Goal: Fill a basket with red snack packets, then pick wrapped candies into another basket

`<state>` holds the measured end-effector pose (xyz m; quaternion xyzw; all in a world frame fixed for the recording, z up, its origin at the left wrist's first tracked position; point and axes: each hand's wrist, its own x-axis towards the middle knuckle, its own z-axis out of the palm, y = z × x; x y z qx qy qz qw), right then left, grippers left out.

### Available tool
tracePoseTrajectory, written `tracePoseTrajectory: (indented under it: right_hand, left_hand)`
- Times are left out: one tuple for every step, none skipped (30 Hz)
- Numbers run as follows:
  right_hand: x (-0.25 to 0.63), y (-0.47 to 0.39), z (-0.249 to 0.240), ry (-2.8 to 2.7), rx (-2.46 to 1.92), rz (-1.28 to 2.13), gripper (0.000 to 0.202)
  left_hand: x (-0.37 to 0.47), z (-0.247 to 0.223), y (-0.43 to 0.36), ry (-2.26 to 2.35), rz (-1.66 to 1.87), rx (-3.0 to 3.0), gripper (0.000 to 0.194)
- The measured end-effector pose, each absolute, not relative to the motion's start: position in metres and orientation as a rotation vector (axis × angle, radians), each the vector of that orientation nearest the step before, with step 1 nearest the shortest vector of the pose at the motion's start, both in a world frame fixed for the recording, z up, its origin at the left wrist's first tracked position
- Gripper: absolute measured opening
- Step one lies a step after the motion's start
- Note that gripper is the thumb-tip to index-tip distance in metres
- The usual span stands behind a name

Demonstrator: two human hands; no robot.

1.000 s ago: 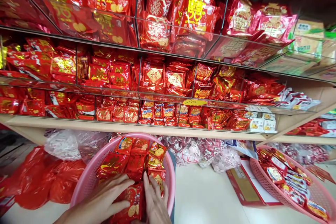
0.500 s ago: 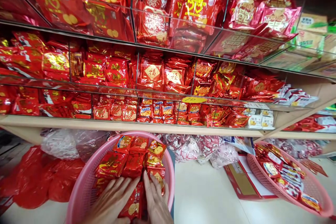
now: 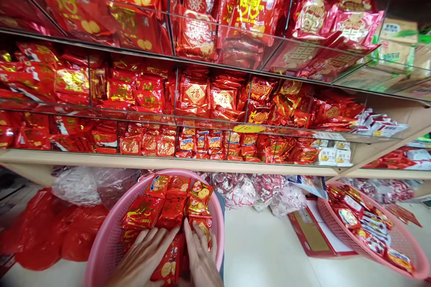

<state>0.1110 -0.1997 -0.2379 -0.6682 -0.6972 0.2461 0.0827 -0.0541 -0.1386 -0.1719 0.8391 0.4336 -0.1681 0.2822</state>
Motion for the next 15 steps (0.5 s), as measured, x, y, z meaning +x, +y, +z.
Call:
tracePoseTrajectory:
  right_hand:
    - [0.111,-0.199,-0.236,-2.079,-1.996,0.743,0.127]
    - [0.110,-0.199,-0.235,-2.074,-1.998,0.750,0.127]
    - [0.110,-0.198,-0.234,-2.068,-1.999,0.758,0.126]
    - [0.109,-0.198,-0.232,-2.062,-2.000,0.766,0.126]
    - [0.109,-0.197,-0.231,-2.057,-1.999,0.773,0.125]
    - [0.109,-0.197,-0.230,-2.053,-1.997,0.782,0.125]
    - [0.109,-0.197,-0.229,-2.050,-1.995,0.793,0.125]
    - [0.110,-0.197,-0.228,-2.048,-1.991,0.808,0.125]
    - [0.110,-0.197,-0.227,-2.047,-1.986,0.822,0.125]
    - [0.110,-0.197,-0.226,-2.046,-1.984,0.836,0.125]
    - [0.110,-0.197,-0.225,-2.044,-1.985,0.848,0.126]
    - [0.110,-0.196,-0.225,-2.042,-1.987,0.856,0.127]
    - [0.110,-0.196,-0.224,-2.041,-1.991,0.859,0.127]
    - [0.110,-0.196,-0.224,-2.038,-1.995,0.858,0.127]
    - [0.110,-0.196,-0.224,-2.035,-1.999,0.857,0.127]
  left_hand:
    - [-0.055,-0.172,-0.139,1.166,-0.448,2.247,0.094]
    - [-0.055,-0.173,-0.139,1.170,-0.445,2.247,0.094]
    - [-0.056,-0.173,-0.140,1.176,-0.438,2.244,0.094]
    - [-0.056,-0.174,-0.140,1.181,-0.429,2.239,0.093]
    - [-0.057,-0.174,-0.140,1.183,-0.417,2.231,0.093]
    - [-0.058,-0.175,-0.140,1.182,-0.404,2.218,0.092]
    - [-0.058,-0.176,-0.140,1.180,-0.391,2.206,0.092]
    - [-0.059,-0.176,-0.140,1.177,-0.372,2.199,0.092]
    - [-0.059,-0.176,-0.139,1.171,-0.351,2.195,0.092]
    - [-0.060,-0.175,-0.138,1.167,-0.330,2.193,0.091]
    - [-0.060,-0.174,-0.138,1.164,-0.311,2.189,0.090]
    - [-0.060,-0.173,-0.137,1.163,-0.294,2.186,0.089]
    - [-0.060,-0.172,-0.137,1.163,-0.283,2.178,0.088]
    - [-0.059,-0.170,-0.137,1.163,-0.281,2.168,0.087]
    - [-0.059,-0.168,-0.137,1.163,-0.284,2.156,0.086]
